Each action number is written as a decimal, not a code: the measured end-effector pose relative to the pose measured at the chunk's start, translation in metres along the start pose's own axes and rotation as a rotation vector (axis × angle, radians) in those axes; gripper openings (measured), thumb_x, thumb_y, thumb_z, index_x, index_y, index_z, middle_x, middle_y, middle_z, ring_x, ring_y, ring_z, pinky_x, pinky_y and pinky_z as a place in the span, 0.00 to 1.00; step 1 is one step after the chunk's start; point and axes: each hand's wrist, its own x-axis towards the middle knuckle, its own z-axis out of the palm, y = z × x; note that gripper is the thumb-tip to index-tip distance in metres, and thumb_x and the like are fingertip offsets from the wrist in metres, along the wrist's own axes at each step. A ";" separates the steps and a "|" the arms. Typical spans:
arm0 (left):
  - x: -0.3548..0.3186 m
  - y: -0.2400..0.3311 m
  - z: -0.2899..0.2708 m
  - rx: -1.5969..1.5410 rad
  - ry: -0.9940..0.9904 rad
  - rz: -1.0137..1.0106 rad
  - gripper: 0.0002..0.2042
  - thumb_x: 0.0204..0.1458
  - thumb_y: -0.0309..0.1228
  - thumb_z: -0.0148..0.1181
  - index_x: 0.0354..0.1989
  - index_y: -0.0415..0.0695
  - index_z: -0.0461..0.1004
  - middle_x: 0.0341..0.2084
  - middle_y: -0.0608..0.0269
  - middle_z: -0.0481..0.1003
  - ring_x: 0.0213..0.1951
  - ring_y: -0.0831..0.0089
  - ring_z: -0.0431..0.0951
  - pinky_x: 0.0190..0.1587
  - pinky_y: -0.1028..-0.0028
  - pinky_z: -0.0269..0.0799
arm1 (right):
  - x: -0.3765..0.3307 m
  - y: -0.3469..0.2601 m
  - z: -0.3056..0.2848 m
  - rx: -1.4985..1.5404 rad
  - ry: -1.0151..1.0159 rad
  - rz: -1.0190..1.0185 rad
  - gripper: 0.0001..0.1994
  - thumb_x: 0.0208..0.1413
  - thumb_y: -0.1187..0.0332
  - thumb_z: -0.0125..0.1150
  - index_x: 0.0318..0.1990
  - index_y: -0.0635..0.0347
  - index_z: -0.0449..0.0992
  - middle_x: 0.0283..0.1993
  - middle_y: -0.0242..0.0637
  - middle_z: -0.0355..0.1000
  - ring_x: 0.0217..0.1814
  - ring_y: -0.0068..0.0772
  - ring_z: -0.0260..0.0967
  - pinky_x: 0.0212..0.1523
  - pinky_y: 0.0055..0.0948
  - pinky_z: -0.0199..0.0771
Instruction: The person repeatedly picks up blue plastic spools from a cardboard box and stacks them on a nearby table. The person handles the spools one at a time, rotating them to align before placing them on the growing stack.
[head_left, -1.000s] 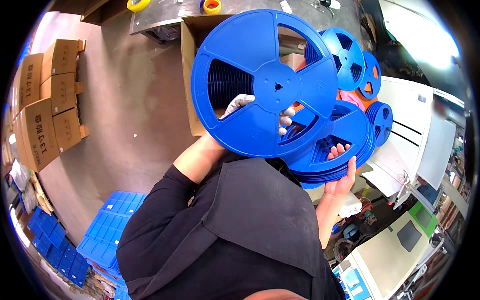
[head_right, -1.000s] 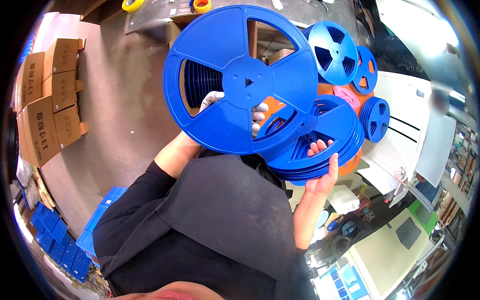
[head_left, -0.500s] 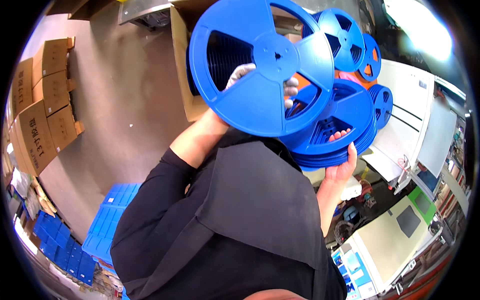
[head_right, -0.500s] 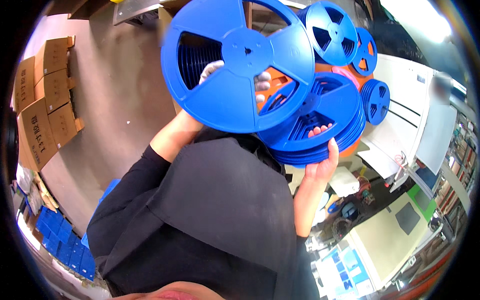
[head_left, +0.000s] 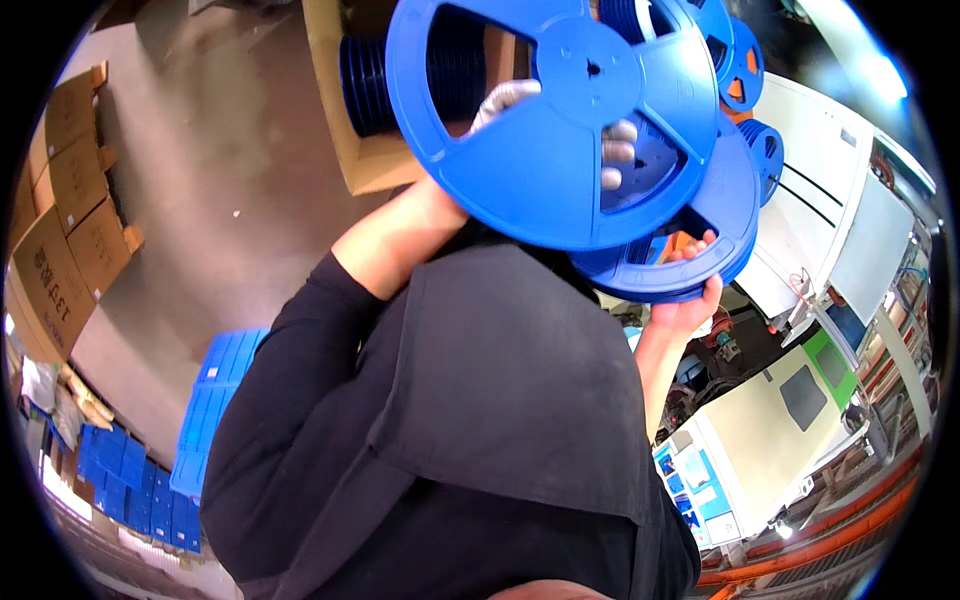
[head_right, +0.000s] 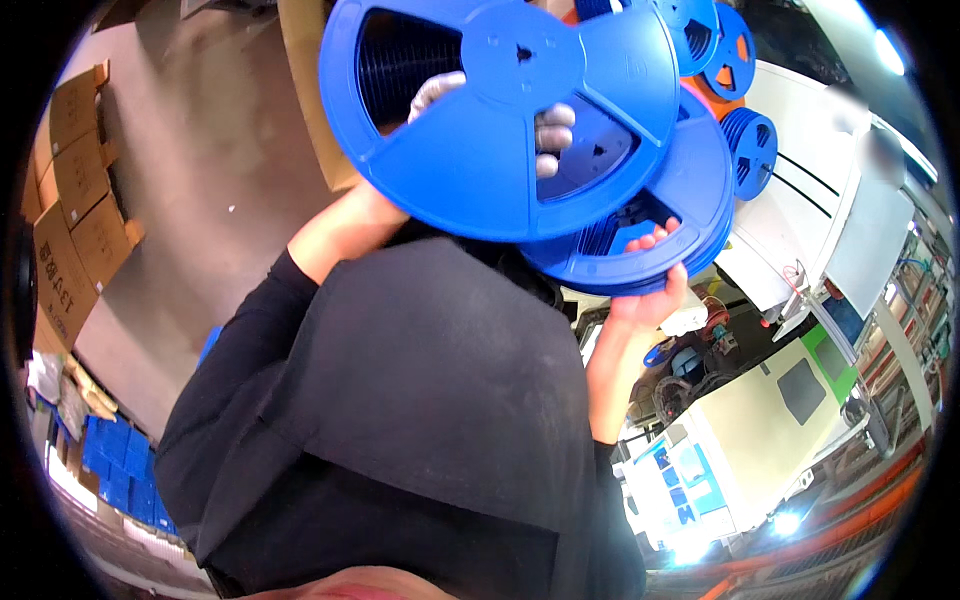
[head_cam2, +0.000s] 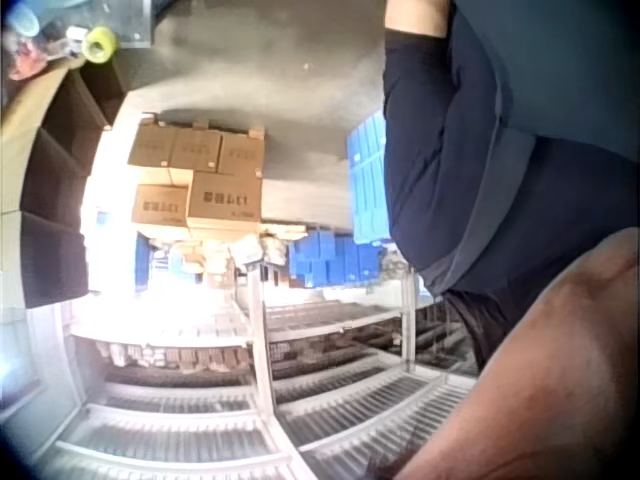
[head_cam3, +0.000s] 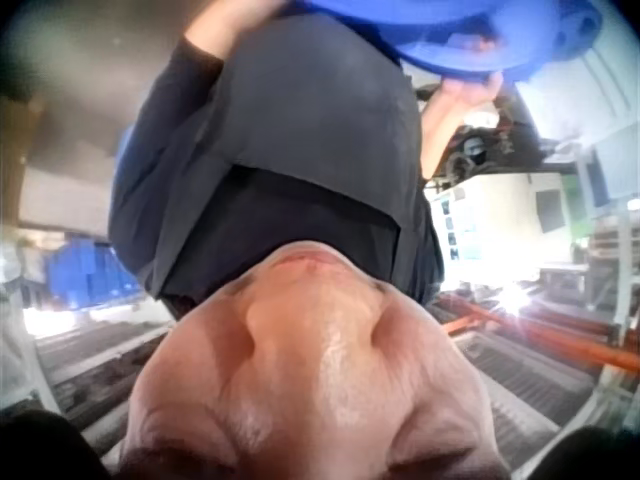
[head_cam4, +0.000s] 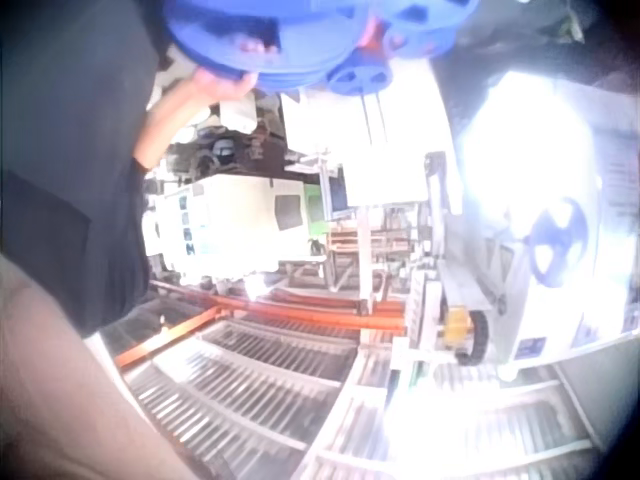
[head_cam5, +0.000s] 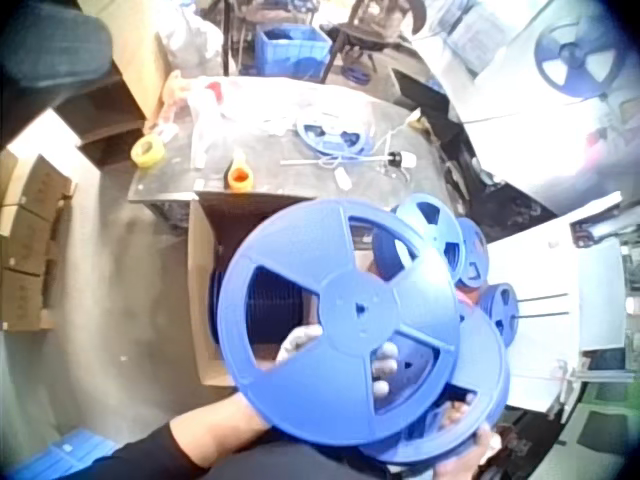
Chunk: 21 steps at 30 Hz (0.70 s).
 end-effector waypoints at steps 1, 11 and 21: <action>0.003 -0.005 -0.001 0.036 0.009 0.005 0.38 0.51 0.47 0.51 0.67 0.37 0.51 0.64 0.45 0.56 0.62 0.49 0.63 0.65 0.53 0.56 | 0.000 0.000 -0.011 -0.015 -0.053 -0.013 0.29 0.53 0.65 0.51 0.63 0.66 0.59 0.44 0.37 0.69 0.46 0.32 0.70 0.49 0.33 0.74; 0.020 -0.032 -0.014 -0.093 0.122 -0.186 0.38 0.47 0.36 0.61 0.65 0.36 0.52 0.57 0.43 0.65 0.55 0.53 0.71 0.57 0.57 0.70 | -0.023 0.000 -0.054 0.141 -0.043 -0.031 0.29 0.52 0.65 0.57 0.62 0.63 0.59 0.43 0.36 0.68 0.45 0.32 0.70 0.48 0.32 0.74; 0.035 -0.036 -0.040 -0.165 0.051 -0.310 0.41 0.47 0.42 0.59 0.68 0.38 0.48 0.60 0.36 0.59 0.56 0.42 0.69 0.56 0.47 0.66 | -0.033 0.002 -0.070 0.179 0.192 -0.052 0.25 0.49 0.65 0.57 0.57 0.63 0.66 0.41 0.37 0.72 0.43 0.31 0.71 0.46 0.31 0.75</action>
